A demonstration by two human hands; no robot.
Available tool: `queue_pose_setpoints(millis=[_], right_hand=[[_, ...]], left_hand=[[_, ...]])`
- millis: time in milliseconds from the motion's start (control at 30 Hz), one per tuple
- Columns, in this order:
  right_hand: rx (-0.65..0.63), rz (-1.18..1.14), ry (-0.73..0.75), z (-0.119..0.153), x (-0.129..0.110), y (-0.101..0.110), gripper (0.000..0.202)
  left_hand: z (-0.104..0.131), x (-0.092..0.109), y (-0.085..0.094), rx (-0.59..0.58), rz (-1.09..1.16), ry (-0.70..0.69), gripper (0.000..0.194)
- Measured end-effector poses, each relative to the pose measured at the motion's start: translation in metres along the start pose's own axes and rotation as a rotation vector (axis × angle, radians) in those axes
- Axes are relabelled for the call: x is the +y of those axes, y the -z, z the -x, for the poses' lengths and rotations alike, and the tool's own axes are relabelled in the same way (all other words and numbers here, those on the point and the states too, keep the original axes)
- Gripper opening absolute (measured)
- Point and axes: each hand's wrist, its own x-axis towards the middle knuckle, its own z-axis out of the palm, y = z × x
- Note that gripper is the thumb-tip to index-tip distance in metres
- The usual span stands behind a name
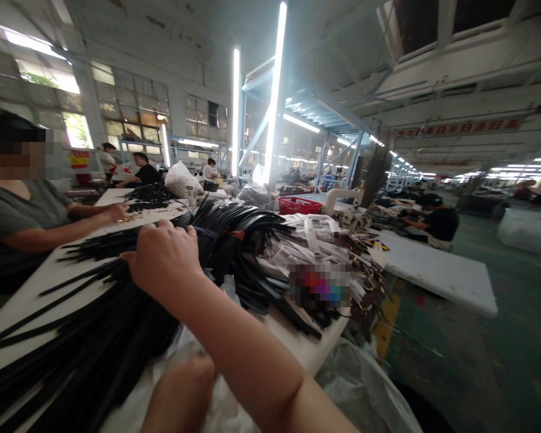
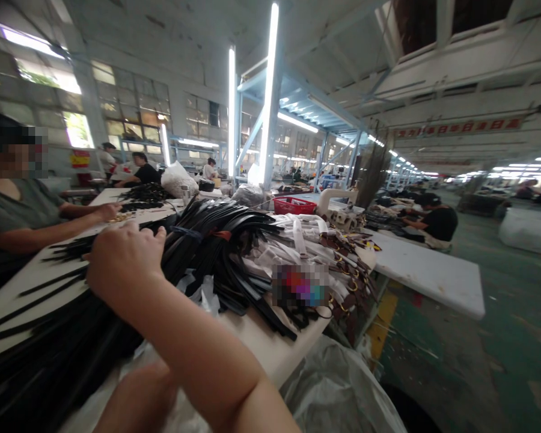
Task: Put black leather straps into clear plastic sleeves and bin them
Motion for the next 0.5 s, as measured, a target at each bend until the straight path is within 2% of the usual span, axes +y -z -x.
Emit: queue_pose_setpoints(millis=[100,200,333,400,500], right_hand=[[-0.017,0.035,0.015,0.001,0.016,0.004,0.038],[-0.058,0.097,-0.049,0.001,0.047,0.004,0.033],[-0.155,0.099,-0.118,0.006,0.096,-0.001,0.031],[-0.302,0.01,-0.089,0.02,0.115,-0.005,0.03],[-0.534,-0.094,-0.001,0.06,0.133,-0.018,0.025]], left_hand=[[-0.001,-0.005,0.007,0.014,-0.369,0.087,0.032],[-0.002,-0.006,0.015,-0.049,-0.553,0.172,0.037],[-0.004,-0.006,0.02,-0.063,-0.544,0.239,0.037],[-0.005,-0.006,0.021,-0.057,-0.511,0.274,0.034],[-0.005,-0.009,0.019,-0.032,-0.476,0.281,0.035]])
